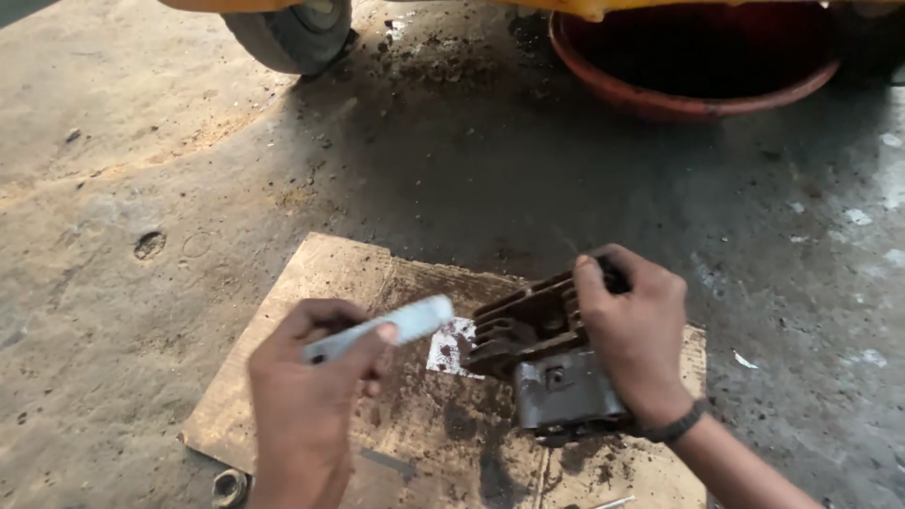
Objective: The person kneels on the workshop floor and uses a flat blade to scrape old gasket material and dirt off the mating surface of a small engine cover, holding the part steady with the other hand and repositioning it to reach different edges. A wrench and screwdriver lie on the cardboard beside the work.
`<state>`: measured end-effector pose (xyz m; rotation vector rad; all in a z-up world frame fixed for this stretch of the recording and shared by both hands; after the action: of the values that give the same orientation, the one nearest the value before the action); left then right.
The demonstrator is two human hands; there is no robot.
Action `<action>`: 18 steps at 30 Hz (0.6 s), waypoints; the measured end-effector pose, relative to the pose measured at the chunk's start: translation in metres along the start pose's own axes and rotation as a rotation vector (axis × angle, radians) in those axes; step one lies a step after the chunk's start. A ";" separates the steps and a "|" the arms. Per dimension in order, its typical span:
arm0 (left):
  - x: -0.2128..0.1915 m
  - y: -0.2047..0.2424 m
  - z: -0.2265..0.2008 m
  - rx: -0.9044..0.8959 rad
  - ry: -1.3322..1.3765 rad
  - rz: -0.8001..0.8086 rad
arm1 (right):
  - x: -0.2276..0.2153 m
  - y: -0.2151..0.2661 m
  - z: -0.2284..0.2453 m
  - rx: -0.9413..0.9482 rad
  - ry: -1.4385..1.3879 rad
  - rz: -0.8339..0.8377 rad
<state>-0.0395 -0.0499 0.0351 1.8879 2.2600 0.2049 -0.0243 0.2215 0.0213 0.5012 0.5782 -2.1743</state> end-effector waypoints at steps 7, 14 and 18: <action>0.022 0.002 0.055 -0.025 0.170 0.031 | 0.008 0.005 0.013 -0.030 0.023 -0.008; 0.011 0.007 0.043 0.004 -0.033 -0.004 | 0.008 0.007 0.014 -0.070 -0.002 0.001; 0.021 0.006 0.051 0.077 0.072 -0.046 | 0.007 0.000 0.002 0.073 0.130 0.113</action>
<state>-0.0253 -0.0292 -0.0146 1.8930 2.3882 0.1849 -0.0292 0.2160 0.0195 0.7019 0.5283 -2.0723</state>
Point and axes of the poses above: each hand's wrist, its own y-axis away from the middle knuckle, its own x-axis out of the palm, z = x × y, the point moved 4 cm from there along -y, towards the middle knuckle, and after that the axes turned 6 degrees about x, right-handed, at the moved point
